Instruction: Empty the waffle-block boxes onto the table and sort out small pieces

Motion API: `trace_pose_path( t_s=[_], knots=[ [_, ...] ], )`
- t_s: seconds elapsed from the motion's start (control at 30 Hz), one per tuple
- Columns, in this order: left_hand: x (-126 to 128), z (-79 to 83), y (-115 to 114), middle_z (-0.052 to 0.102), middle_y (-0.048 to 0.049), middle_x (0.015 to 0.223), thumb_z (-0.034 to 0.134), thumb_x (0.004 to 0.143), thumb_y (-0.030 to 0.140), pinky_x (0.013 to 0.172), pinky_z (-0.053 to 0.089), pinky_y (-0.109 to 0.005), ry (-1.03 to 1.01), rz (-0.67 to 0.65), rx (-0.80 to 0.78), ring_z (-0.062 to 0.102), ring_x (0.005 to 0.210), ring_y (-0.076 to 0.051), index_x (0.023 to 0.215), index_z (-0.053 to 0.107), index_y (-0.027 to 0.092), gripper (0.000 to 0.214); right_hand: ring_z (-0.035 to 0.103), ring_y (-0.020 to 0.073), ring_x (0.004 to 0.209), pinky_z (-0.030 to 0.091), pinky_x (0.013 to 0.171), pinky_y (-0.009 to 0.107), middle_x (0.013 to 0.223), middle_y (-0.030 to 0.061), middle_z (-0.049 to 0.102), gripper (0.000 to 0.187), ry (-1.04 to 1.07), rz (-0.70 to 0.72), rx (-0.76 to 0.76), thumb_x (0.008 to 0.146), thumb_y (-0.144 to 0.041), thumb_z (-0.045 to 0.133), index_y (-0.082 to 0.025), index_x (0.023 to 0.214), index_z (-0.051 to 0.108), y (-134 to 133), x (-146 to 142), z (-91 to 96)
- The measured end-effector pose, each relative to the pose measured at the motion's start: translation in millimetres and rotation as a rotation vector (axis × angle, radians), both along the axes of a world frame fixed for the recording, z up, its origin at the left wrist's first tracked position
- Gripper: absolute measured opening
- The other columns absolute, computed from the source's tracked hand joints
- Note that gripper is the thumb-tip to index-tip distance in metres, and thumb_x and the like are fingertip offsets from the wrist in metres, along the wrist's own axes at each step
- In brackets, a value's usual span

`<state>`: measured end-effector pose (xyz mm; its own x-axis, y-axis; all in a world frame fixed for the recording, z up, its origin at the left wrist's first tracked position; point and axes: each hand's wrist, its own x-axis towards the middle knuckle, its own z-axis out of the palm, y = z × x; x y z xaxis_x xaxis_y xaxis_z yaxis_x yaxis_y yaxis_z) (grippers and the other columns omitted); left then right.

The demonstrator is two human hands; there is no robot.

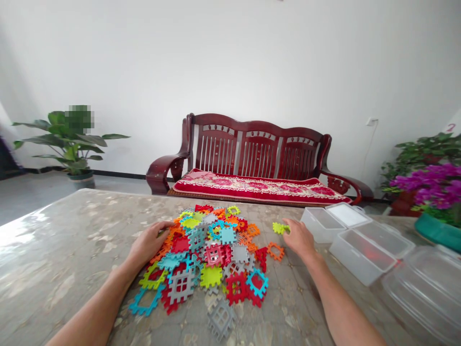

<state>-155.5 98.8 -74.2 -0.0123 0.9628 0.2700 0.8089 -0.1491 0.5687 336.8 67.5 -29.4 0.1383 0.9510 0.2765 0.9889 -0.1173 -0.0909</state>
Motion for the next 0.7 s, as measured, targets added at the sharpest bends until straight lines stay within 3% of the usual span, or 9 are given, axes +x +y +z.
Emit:
trace_pose_path(
  t_s=[0.27,0.53,0.7],
  knots=[
    [2.5,2.4,-1.5,0.076,-0.0012,0.112,0.047,0.078,0.043,0.098,0.05,-0.032,-0.04,0.016,0.008,0.069,0.103,-0.024,0.104,0.073,0.027,0.04,0.035,0.0304,0.142,0.031,0.108,0.047,0.145,0.0043,0.056,0.069,-0.132,0.117,-0.148,0.072,-0.006,0.049,-0.028,0.137,0.058,-0.9,19.2,-5.4],
    [0.4,-0.5,-0.1,0.074,-0.0032,0.116,0.044,0.08,0.045,0.098,0.05,-0.033,-0.019,0.004,0.004,0.069,0.105,-0.025,0.107,0.072,0.026,0.043,0.038,0.0271,0.142,0.028,0.112,0.041,0.144,0.0104,0.055,0.083,-0.097,0.17,-0.218,0.069,-0.001,0.049,-0.026,0.148,0.046,2.9,27.3,-4.0],
    [1.0,0.6,-0.8,0.075,-0.0021,0.114,0.045,0.08,0.044,0.097,0.05,-0.031,-0.01,0.015,0.006,0.069,0.104,-0.024,0.106,0.073,0.027,0.042,0.035,0.0261,0.144,0.024,0.114,0.043,0.144,0.0068,0.056,0.085,-0.123,0.185,-0.211,0.065,0.003,0.049,-0.028,0.144,0.05,1.9,39.2,-3.9]
  ],
)
